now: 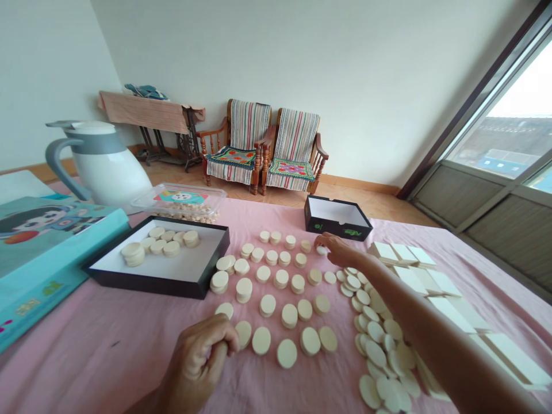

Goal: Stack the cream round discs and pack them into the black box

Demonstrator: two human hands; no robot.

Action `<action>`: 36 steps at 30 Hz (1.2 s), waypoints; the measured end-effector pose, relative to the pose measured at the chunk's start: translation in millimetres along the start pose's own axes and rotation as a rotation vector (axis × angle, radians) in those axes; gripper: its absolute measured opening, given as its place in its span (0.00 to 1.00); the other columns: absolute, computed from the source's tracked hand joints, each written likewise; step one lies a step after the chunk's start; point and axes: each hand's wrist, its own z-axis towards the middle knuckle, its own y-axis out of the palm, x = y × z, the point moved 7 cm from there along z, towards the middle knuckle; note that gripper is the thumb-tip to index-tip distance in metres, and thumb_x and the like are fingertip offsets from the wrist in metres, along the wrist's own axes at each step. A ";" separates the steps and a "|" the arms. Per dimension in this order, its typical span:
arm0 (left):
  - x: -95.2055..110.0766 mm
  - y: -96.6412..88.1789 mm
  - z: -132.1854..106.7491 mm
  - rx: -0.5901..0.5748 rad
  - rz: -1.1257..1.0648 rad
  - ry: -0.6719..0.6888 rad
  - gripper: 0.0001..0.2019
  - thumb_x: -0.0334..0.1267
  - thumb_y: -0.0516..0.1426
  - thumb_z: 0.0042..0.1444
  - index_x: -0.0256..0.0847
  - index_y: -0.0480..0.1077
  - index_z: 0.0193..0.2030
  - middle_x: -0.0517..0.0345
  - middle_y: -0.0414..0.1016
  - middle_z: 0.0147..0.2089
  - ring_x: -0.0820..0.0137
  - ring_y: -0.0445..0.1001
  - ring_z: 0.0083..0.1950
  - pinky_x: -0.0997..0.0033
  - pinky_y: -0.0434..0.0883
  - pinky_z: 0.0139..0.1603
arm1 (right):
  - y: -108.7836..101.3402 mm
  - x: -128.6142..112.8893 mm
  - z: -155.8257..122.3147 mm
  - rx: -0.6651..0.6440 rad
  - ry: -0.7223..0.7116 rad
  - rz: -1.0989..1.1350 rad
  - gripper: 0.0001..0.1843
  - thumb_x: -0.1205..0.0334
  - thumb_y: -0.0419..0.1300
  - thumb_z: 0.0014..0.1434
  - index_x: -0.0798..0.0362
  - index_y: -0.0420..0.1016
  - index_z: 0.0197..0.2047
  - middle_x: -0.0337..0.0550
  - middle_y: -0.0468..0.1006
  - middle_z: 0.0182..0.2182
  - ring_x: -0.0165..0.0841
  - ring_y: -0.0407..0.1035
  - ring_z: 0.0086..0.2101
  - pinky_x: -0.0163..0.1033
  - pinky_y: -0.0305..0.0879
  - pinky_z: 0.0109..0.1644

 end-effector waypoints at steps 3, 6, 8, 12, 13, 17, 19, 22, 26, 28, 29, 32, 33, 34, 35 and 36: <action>-1.0 0.6 -0.5 -0.007 -0.001 -0.009 0.15 0.20 0.45 0.55 0.39 0.63 0.22 0.64 0.65 0.20 0.79 0.66 0.22 0.82 0.63 0.25 | -14.0 -7.3 -13.3 0.017 0.006 0.004 0.23 0.81 0.52 0.43 0.56 0.70 0.43 0.47 0.72 0.40 0.34 0.68 0.41 0.35 0.61 0.44; -1.1 1.5 -1.3 -0.012 -0.002 -0.003 0.15 0.20 0.46 0.55 0.39 0.62 0.22 0.64 0.64 0.20 0.79 0.66 0.22 0.82 0.63 0.25 | -18.8 -17.9 -32.1 -0.053 -0.024 0.017 0.17 0.76 0.57 0.44 0.54 0.71 0.39 0.44 0.74 0.37 0.33 0.68 0.37 0.35 0.62 0.41; -0.8 2.2 -1.6 -0.017 0.001 0.004 0.15 0.20 0.46 0.55 0.39 0.62 0.22 0.65 0.64 0.20 0.79 0.66 0.22 0.82 0.63 0.25 | -15.6 -26.2 -44.7 -0.124 -0.051 0.012 0.18 0.75 0.60 0.43 0.54 0.72 0.40 0.44 0.74 0.37 0.34 0.68 0.37 0.35 0.62 0.40; -0.2 3.1 -1.2 -0.028 0.007 0.001 0.14 0.20 0.46 0.53 0.39 0.63 0.23 0.65 0.65 0.21 0.79 0.67 0.22 0.83 0.63 0.25 | -7.4 -39.4 -60.3 -0.170 -0.031 -0.047 0.16 0.69 0.61 0.47 0.55 0.71 0.42 0.49 0.74 0.40 0.38 0.67 0.41 0.38 0.61 0.43; 0.0 3.0 -1.0 -0.028 0.006 0.000 0.14 0.20 0.46 0.53 0.39 0.63 0.23 0.65 0.65 0.21 0.79 0.67 0.22 0.83 0.63 0.25 | -6.4 -40.3 -61.9 -0.158 0.002 -0.071 0.15 0.66 0.62 0.48 0.56 0.71 0.41 0.50 0.74 0.40 0.39 0.68 0.40 0.39 0.61 0.42; -0.5 3.0 -0.7 -0.022 0.003 -0.005 0.15 0.20 0.46 0.53 0.39 0.62 0.22 0.65 0.65 0.20 0.79 0.66 0.22 0.83 0.63 0.25 | -4.2 -40.1 -62.1 -0.111 0.068 -0.128 0.12 0.58 0.60 0.53 0.56 0.72 0.39 0.51 0.75 0.37 0.40 0.68 0.38 0.40 0.60 0.41; -1.1 3.4 -0.7 -0.022 0.003 -0.008 0.14 0.20 0.46 0.53 0.39 0.62 0.22 0.65 0.65 0.20 0.79 0.66 0.22 0.83 0.63 0.25 | -4.6 -36.7 -57.3 -0.102 0.061 -0.115 0.09 0.61 0.60 0.52 0.55 0.72 0.38 0.48 0.76 0.36 0.37 0.69 0.37 0.38 0.60 0.41; -1.2 3.1 -0.6 -0.019 0.005 -0.005 0.14 0.20 0.45 0.53 0.39 0.63 0.22 0.65 0.65 0.20 0.79 0.66 0.21 0.83 0.63 0.24 | -13.7 -22.7 -43.9 -0.052 0.115 -0.113 0.08 0.71 0.55 0.52 0.55 0.71 0.37 0.46 0.77 0.35 0.33 0.69 0.36 0.35 0.59 0.40; -0.5 1.5 0.5 -0.016 0.014 -0.015 0.15 0.21 0.45 0.54 0.39 0.63 0.22 0.64 0.65 0.20 0.79 0.66 0.21 0.82 0.63 0.25 | -27.1 -6.0 -28.3 -0.018 0.203 -0.128 0.08 0.71 0.53 0.54 0.55 0.72 0.35 0.47 0.78 0.34 0.34 0.70 0.34 0.35 0.58 0.36; -0.4 1.1 0.9 -0.015 0.014 -0.018 0.15 0.21 0.45 0.54 0.39 0.62 0.21 0.64 0.64 0.19 0.79 0.66 0.21 0.82 0.63 0.25 | -24.3 -6.5 -27.8 -0.069 0.202 -0.124 0.04 0.64 0.58 0.53 0.54 0.72 0.31 0.46 0.78 0.31 0.35 0.70 0.32 0.35 0.57 0.33; -0.5 1.1 0.8 -0.016 0.013 -0.019 0.15 0.21 0.45 0.54 0.39 0.62 0.22 0.64 0.64 0.19 0.79 0.66 0.21 0.82 0.63 0.25 | -20.8 -8.9 -29.7 -0.098 0.194 -0.123 0.06 0.60 0.61 0.52 0.53 0.72 0.29 0.46 0.78 0.30 0.36 0.70 0.32 0.36 0.57 0.32; -1.6 1.9 -0.5 -0.024 0.010 -0.021 0.15 0.20 0.45 0.54 0.39 0.62 0.22 0.64 0.65 0.20 0.79 0.66 0.21 0.82 0.63 0.25 | -6.5 -20.2 -40.3 -0.159 0.160 -0.123 0.12 0.55 0.65 0.47 0.53 0.72 0.31 0.47 0.77 0.31 0.39 0.70 0.33 0.37 0.56 0.32; -1.9 2.2 -1.0 -0.026 0.011 -0.020 0.15 0.20 0.46 0.54 0.39 0.63 0.22 0.64 0.65 0.20 0.79 0.66 0.22 0.82 0.63 0.25 | -1.7 -24.0 -43.9 -0.169 0.148 -0.120 0.13 0.55 0.66 0.46 0.53 0.72 0.33 0.48 0.77 0.32 0.39 0.70 0.34 0.37 0.57 0.32; -2.0 2.6 -1.4 -0.028 0.012 -0.017 0.15 0.21 0.46 0.54 0.39 0.62 0.22 0.64 0.65 0.20 0.79 0.66 0.22 0.82 0.63 0.25 | 2.4 -27.3 -46.8 -0.174 0.136 -0.114 0.13 0.57 0.65 0.46 0.53 0.72 0.34 0.48 0.77 0.33 0.39 0.69 0.35 0.37 0.57 0.33; -1.9 2.9 -1.6 -0.030 0.014 -0.013 0.14 0.21 0.46 0.54 0.39 0.62 0.22 0.64 0.65 0.20 0.79 0.66 0.22 0.82 0.63 0.25 | 5.6 -29.6 -48.7 -0.175 0.124 -0.107 0.13 0.58 0.65 0.46 0.53 0.72 0.35 0.48 0.77 0.34 0.39 0.69 0.36 0.37 0.58 0.34; -1.8 3.1 -1.6 -0.030 0.015 -0.009 0.14 0.21 0.46 0.54 0.39 0.62 0.22 0.64 0.65 0.20 0.79 0.66 0.22 0.82 0.63 0.25 | 7.3 -30.8 -49.4 -0.171 0.114 -0.099 0.12 0.60 0.64 0.46 0.53 0.72 0.36 0.48 0.76 0.35 0.39 0.69 0.37 0.37 0.58 0.35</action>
